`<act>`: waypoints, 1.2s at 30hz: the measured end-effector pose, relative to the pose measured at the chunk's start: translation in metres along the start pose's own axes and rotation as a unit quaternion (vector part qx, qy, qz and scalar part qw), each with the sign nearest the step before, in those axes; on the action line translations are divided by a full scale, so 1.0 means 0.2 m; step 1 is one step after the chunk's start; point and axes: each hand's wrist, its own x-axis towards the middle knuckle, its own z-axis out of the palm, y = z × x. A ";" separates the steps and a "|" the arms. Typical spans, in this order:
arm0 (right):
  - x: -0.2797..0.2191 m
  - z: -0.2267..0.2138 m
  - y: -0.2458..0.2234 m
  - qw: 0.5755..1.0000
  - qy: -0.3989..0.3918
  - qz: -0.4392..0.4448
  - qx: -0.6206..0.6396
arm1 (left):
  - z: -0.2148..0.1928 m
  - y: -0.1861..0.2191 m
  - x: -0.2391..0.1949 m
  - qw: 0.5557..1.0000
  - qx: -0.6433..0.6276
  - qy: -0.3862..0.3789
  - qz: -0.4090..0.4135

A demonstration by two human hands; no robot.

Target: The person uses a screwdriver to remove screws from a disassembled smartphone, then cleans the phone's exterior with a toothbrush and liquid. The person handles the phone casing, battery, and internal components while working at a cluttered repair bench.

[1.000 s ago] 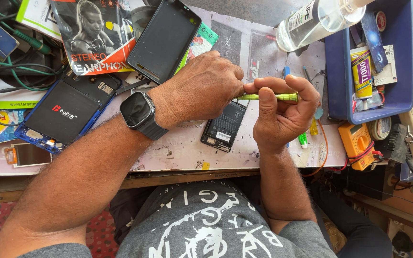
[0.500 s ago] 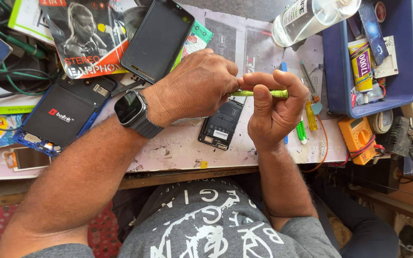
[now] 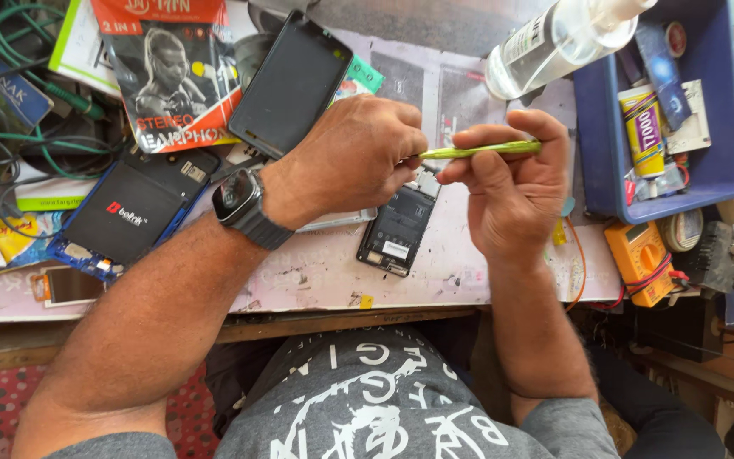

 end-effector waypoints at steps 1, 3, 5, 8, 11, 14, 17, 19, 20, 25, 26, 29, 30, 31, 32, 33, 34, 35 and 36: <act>0.01 -0.02 -0.01 1.000 -0.003 -0.016 -0.009 | 0.00 0.00 0.00 1.000 -0.004 -0.001 -0.008; 0.02 -0.06 -0.03 0.999 -0.003 -0.043 -0.020 | 0.00 0.00 0.01 1.000 -0.012 -0.004 -0.023; 0.02 -0.09 -0.02 0.998 0.009 -0.059 -0.013 | -0.01 0.00 0.01 0.999 -0.032 -0.008 -0.039; 0.02 -0.12 0.04 0.996 0.041 -0.076 -0.011 | -0.02 0.00 0.02 0.998 -0.038 -0.015 -0.055; 0.02 -0.14 0.08 0.985 0.062 -0.137 -0.089 | -0.04 0.01 0.03 0.998 -0.033 -0.005 -0.053; 0.00 -0.17 0.08 0.967 0.082 -0.194 -0.145 | -0.03 0.02 0.04 0.998 -0.033 0.001 -0.052; -0.01 -0.17 0.07 0.958 0.080 -0.221 -0.167 | -0.02 0.02 0.04 0.997 -0.047 0.006 -0.056; -0.02 -0.15 0.06 0.954 0.070 -0.227 -0.183 | -0.02 0.03 0.04 0.997 -0.059 0.008 -0.057; -0.02 -0.14 0.06 0.952 0.065 -0.229 -0.191 | -0.02 0.03 0.04 0.996 -0.064 0.009 -0.055; -0.05 -0.10 0.05 0.942 0.049 -0.229 -0.240 | -0.02 0.04 0.05 0.997 -0.063 0.011 -0.053; -0.05 -0.10 0.04 0.942 0.044 -0.227 -0.243 | -0.02 0.04 0.05 0.997 -0.061 0.012 -0.049; -0.05 -0.10 0.05 0.943 0.037 -0.225 -0.241 | -0.02 0.04 0.05 0.997 -0.056 0.014 -0.043; -0.05 -0.10 0.04 0.943 0.037 -0.223 -0.243 | -0.02 0.04 0.05 0.997 -0.056 0.015 -0.043; -0.06 -0.10 0.04 0.944 0.037 -0.221 -0.244 | -0.02 0.05 0.05 0.997 -0.056 0.014 -0.044; -0.06 -0.10 0.04 0.943 0.039 -0.219 -0.248 | -0.02 0.05 0.05 0.997 -0.056 0.014 -0.044; -0.05 -0.10 0.04 0.943 0.039 -0.218 -0.249 | -0.02 0.05 0.05 0.997 -0.056 0.014 -0.045; -0.05 -0.09 0.04 0.943 0.039 -0.217 -0.250 | -0.02 0.05 0.05 0.997 -0.054 0.012 -0.046; -0.05 -0.09 0.04 0.944 0.036 -0.216 -0.247 | -0.02 0.05 0.05 0.997 -0.053 0.010 -0.047; -0.06 -0.09 0.04 0.944 0.036 -0.215 -0.248 | -0.02 0.05 0.05 0.997 -0.052 0.007 -0.048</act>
